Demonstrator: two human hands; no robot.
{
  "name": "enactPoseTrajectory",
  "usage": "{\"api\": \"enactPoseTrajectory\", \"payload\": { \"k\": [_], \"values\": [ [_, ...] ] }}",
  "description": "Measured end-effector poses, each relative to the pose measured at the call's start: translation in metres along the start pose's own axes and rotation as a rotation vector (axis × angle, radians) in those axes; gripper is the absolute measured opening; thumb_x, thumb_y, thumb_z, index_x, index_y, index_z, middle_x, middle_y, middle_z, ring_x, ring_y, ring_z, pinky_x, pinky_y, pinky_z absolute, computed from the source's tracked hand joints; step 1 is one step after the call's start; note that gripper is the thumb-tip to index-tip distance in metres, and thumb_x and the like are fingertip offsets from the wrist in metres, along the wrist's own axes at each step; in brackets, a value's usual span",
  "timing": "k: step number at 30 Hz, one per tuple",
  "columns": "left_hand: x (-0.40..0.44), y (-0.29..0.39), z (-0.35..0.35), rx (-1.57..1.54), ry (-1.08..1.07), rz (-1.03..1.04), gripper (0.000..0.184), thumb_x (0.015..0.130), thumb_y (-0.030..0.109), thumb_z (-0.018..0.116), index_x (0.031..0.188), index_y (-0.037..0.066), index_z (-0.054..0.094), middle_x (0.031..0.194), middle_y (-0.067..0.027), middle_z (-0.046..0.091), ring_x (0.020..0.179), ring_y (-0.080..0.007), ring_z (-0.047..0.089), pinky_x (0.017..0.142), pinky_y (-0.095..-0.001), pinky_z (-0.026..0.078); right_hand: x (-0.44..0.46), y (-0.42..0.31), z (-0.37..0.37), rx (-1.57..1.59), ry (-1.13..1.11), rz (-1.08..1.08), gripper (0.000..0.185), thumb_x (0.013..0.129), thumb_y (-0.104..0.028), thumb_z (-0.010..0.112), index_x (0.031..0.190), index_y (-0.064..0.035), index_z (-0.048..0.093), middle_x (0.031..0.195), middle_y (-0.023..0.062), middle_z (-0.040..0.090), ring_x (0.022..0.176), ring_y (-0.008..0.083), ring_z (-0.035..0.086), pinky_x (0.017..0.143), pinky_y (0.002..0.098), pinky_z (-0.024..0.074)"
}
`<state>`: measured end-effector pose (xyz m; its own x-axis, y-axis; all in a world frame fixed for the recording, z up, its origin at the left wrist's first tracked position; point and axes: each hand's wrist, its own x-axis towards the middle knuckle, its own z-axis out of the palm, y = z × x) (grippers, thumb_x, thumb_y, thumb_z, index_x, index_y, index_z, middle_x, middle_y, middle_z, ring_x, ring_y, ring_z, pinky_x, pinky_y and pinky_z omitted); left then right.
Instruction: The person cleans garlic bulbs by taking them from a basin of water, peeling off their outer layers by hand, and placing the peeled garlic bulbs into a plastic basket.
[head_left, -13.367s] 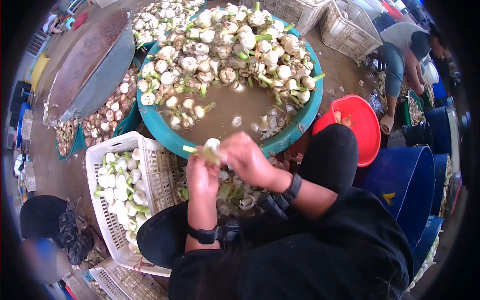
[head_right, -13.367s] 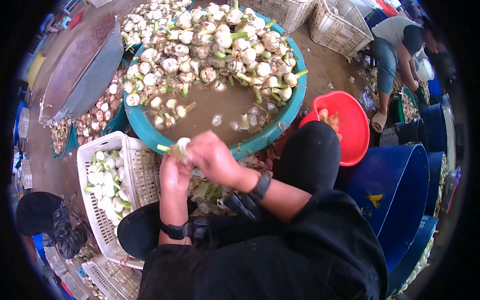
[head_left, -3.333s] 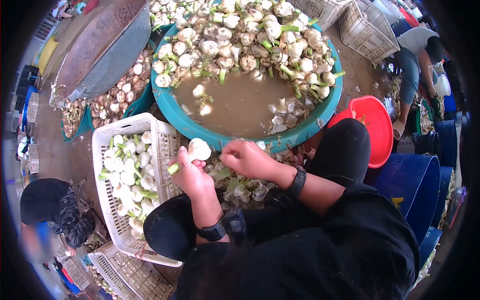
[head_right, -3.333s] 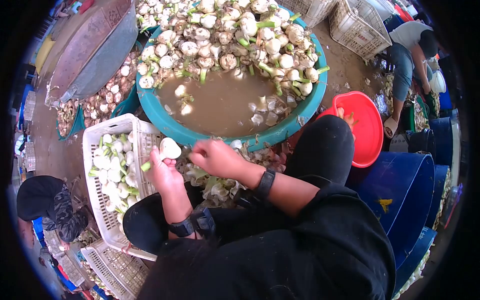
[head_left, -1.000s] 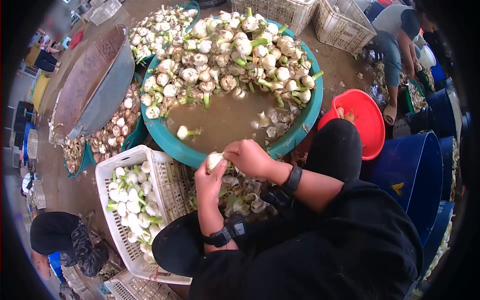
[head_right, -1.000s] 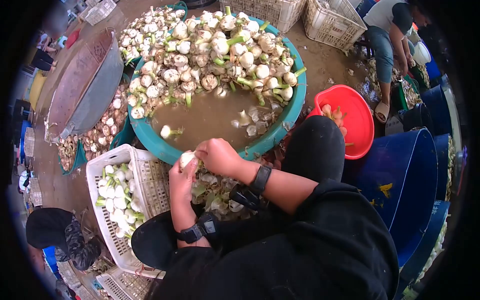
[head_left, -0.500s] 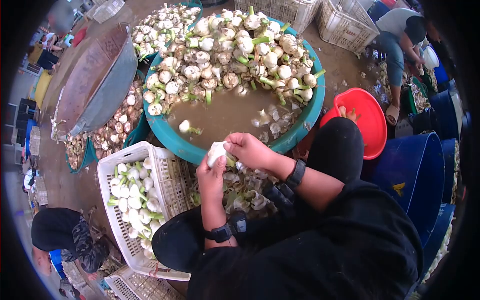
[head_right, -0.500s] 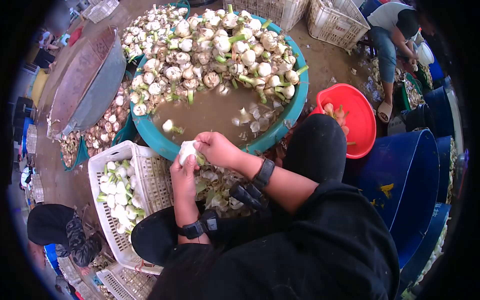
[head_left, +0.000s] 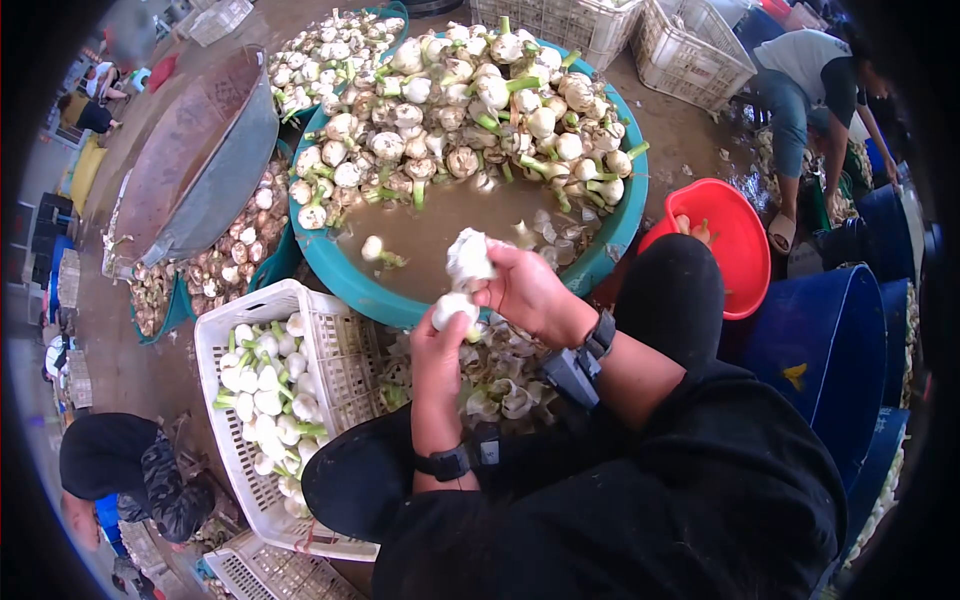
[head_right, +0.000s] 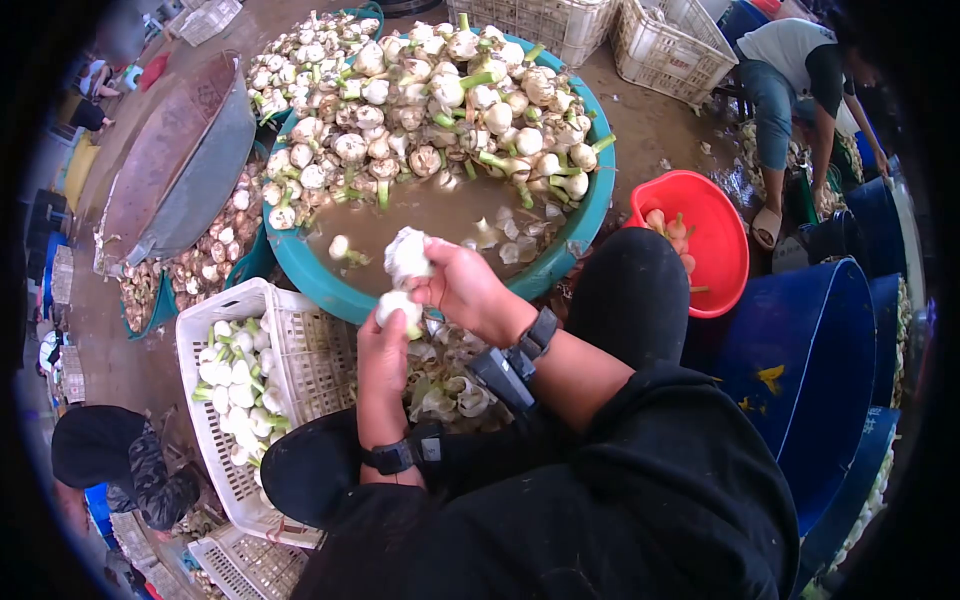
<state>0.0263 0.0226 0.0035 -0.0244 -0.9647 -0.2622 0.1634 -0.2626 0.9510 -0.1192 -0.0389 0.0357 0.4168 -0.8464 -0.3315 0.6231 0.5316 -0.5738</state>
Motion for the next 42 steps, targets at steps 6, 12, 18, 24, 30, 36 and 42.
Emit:
{"api": "enactPoseTrajectory", "payload": {
  "k": [6, 12, 18, 24, 30, 36, 42],
  "values": [
    [0.004, 0.002, -0.007, -0.561, 0.155, 0.142, 0.044, 0.082, 0.026, 0.063, 0.115, 0.001, 0.047, 0.106, -0.0084, 0.056, 0.089, -0.0167, 0.056, 0.075, -0.0281, 0.047, -0.025, -0.011, -0.012, -1.018, -0.192, 0.142, 0.027, 0.088, -0.028, 0.047, 0.104, -0.0095, 0.057, 0.082, 0.0070, 0.064, 0.066, 0.0230, 0.062, 0.055, 0.0343, 0.0493],
    [0.001, -0.001, 0.000, -0.280, 0.220, 0.253, 0.044, 0.075, 0.013, 0.071, 0.110, -0.001, 0.048, 0.102, -0.0052, 0.056, 0.092, -0.0118, 0.053, 0.081, -0.0249, 0.043, -0.026, 0.000, 0.030, -1.513, 0.081, -0.635, 0.020, 0.076, -0.019, 0.055, 0.065, -0.0029, 0.058, 0.065, 0.0169, 0.058, 0.061, 0.0354, 0.057, 0.058, 0.0422, 0.0474],
    [-0.002, 0.006, 0.000, -0.171, 0.192, 0.222, 0.039, 0.080, 0.006, 0.061, 0.114, -0.001, 0.044, 0.111, -0.0102, 0.052, 0.100, -0.0170, 0.052, 0.089, -0.0299, 0.043, -0.022, 0.000, 0.030, -1.478, 0.125, -0.531, 0.013, 0.071, -0.013, 0.058, 0.066, -0.0007, 0.061, 0.061, 0.0176, 0.055, 0.058, 0.0352, 0.056, 0.054, 0.0398, 0.0458],
    [-0.003, 0.017, 0.007, -0.589, 0.178, 0.233, 0.043, 0.082, 0.024, 0.062, 0.116, 0.003, 0.047, 0.110, -0.0071, 0.054, 0.096, -0.0167, 0.054, 0.082, -0.0296, 0.043, -0.015, 0.009, -0.011, -1.346, 0.138, -0.363, 0.012, 0.067, -0.013, 0.055, 0.064, -0.0025, 0.062, 0.063, 0.0175, 0.058, 0.062, 0.0346, 0.059, 0.059, 0.0400, 0.0479],
    [0.002, 0.004, -0.012, -0.675, 0.267, 0.162, 0.047, 0.083, 0.036, 0.059, 0.117, 0.008, 0.044, 0.106, -0.0030, 0.054, 0.089, -0.0138, 0.054, 0.070, -0.0259, 0.047, -0.035, 0.006, 0.015, -1.433, 0.119, -0.422, 0.017, 0.073, -0.014, 0.056, 0.083, -0.0017, 0.063, 0.078, 0.0179, 0.062, 0.071, 0.0332, 0.060, 0.065, 0.0387, 0.0482],
    [-0.001, 0.014, -0.005, -0.609, 0.146, 0.252, 0.046, 0.083, 0.031, 0.061, 0.118, 0.008, 0.042, 0.105, -0.0039, 0.054, 0.089, -0.0140, 0.055, 0.069, -0.0244, 0.048, -0.009, 0.002, 0.031, -1.211, 0.027, -0.638, 0.019, 0.079, -0.011, 0.058, 0.091, 0.0035, 0.062, 0.076, 0.0160, 0.064, 0.067, 0.0271, 0.063, 0.060, 0.0330, 0.0484],
    [-0.006, 0.022, -0.008, -0.942, 0.157, 0.028, 0.036, 0.085, 0.028, 0.052, 0.114, 0.007, 0.047, 0.103, -0.0065, 0.057, 0.095, -0.0217, 0.056, 0.077, -0.0348, 0.049, -0.005, 0.012, 0.012, -0.934, 0.023, -0.132, 0.013, 0.078, -0.010, 0.060, 0.077, 0.0020, 0.063, 0.061, 0.0039, 0.059, 0.053, 0.0061, 0.056, 0.047, 0.0228, 0.0443]
  ]
}}
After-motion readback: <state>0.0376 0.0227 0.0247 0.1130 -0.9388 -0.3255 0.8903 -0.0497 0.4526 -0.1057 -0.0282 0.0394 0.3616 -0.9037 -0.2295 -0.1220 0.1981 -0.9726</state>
